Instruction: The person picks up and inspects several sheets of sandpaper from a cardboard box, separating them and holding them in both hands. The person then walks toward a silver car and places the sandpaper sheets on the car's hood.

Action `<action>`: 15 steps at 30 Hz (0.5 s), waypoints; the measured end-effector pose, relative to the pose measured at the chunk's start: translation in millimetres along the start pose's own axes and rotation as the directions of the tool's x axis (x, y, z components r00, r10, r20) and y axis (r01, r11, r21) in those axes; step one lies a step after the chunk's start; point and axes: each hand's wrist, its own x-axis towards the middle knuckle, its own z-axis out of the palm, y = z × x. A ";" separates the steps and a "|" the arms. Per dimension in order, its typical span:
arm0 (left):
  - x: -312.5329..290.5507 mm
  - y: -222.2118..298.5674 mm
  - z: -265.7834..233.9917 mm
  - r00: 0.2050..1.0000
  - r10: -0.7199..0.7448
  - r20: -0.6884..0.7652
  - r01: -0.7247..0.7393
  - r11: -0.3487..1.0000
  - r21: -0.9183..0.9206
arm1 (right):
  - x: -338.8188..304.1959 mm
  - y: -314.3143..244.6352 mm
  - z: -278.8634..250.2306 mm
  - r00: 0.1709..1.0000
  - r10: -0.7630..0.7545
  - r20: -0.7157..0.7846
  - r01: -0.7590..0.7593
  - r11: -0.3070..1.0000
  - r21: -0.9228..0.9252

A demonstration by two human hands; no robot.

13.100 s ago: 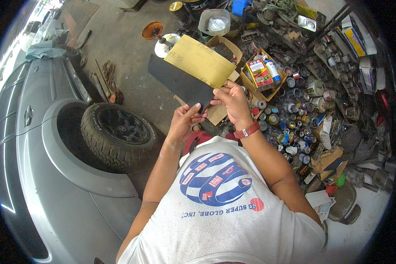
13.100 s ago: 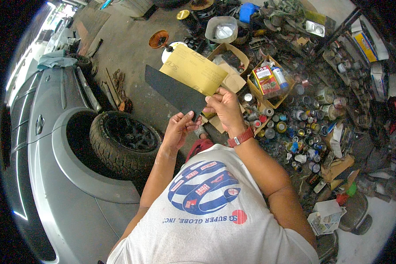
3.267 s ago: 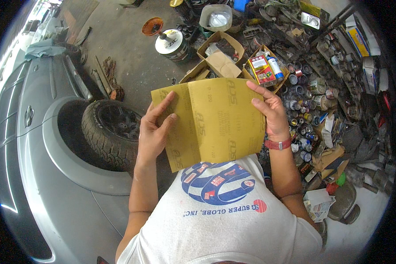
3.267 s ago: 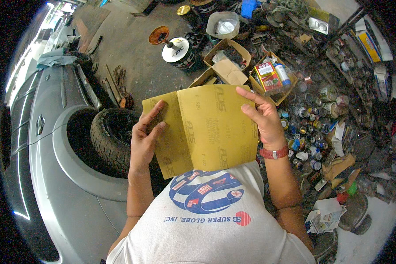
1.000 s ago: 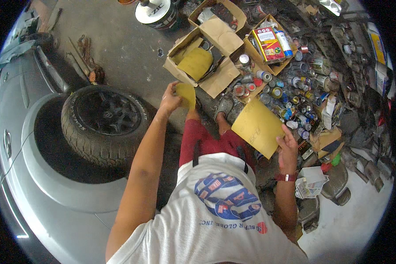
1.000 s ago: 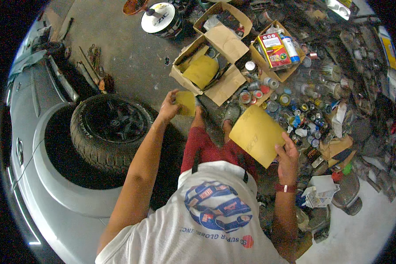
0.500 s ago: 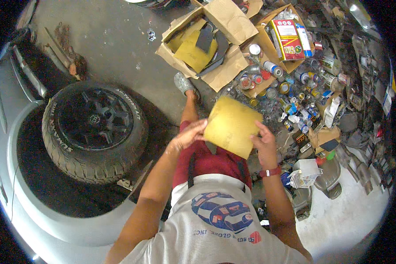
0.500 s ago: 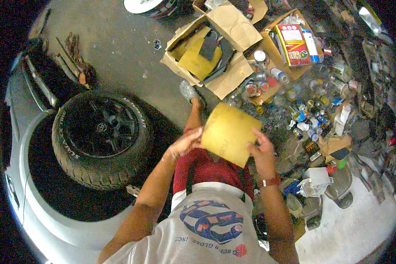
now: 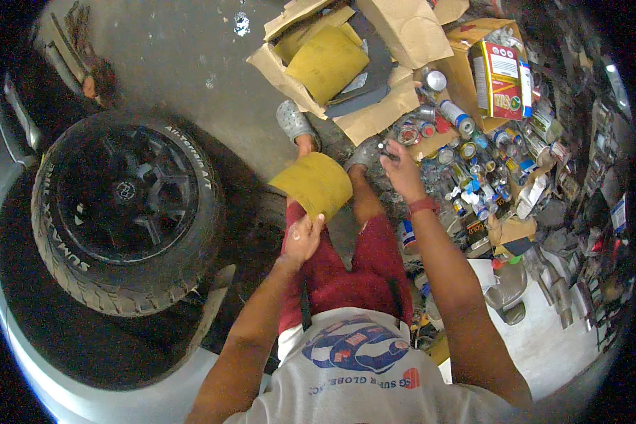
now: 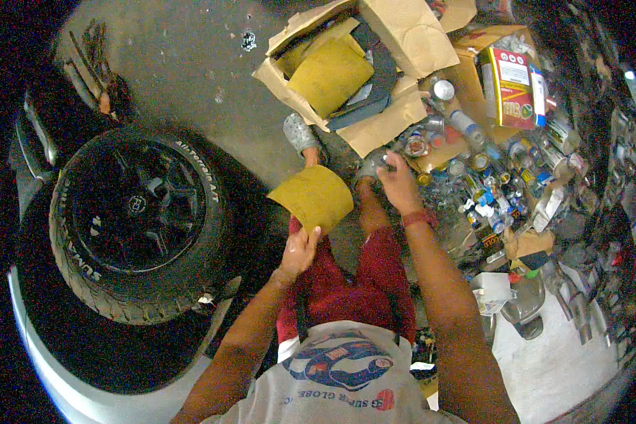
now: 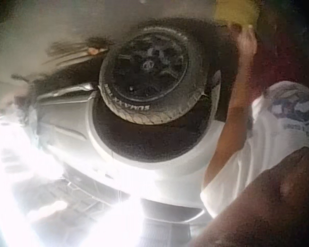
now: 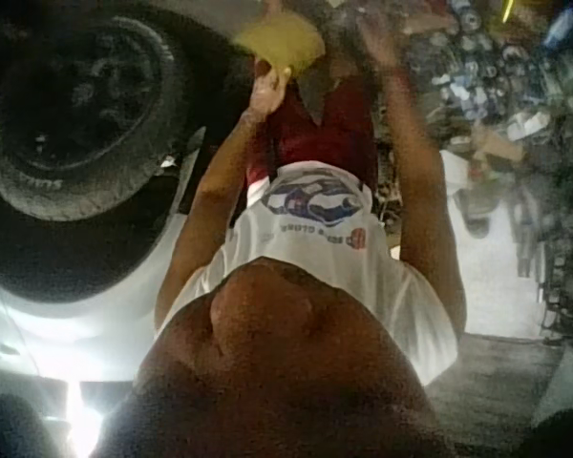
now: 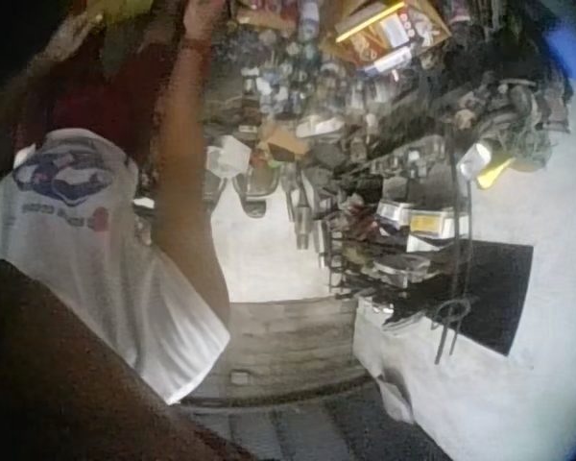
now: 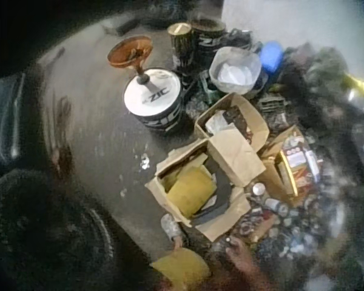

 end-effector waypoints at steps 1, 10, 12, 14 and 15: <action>-1.6 -16.6 10.5 1.000 -0.015 0.024 0.013 0.997 0.081 | 16.4 -6.2 9.7 0.984 -0.177 -0.031 0.169 0.969 -0.180; 34.1 -1.4 1.3 0.966 0.253 -0.045 -0.232 0.935 0.267 | 133.2 -112.1 143.0 0.884 -0.292 0.364 0.464 0.637 -0.616; 42.7 -9.8 2.6 0.962 0.270 -0.037 -0.247 0.923 0.294 | 151.2 -111.6 170.9 0.872 -0.318 0.372 0.489 0.562 -0.667; 45.8 -15.0 3.0 0.972 0.234 -0.011 -0.219 0.925 0.310 | 166.8 -108.6 188.5 0.893 -0.296 0.339 0.449 0.538 -0.714; 47.1 -16.4 1.7 0.974 0.225 -0.004 -0.212 0.925 0.316 | 174.7 -107.3 194.9 0.917 -0.263 0.300 0.398 0.552 -0.733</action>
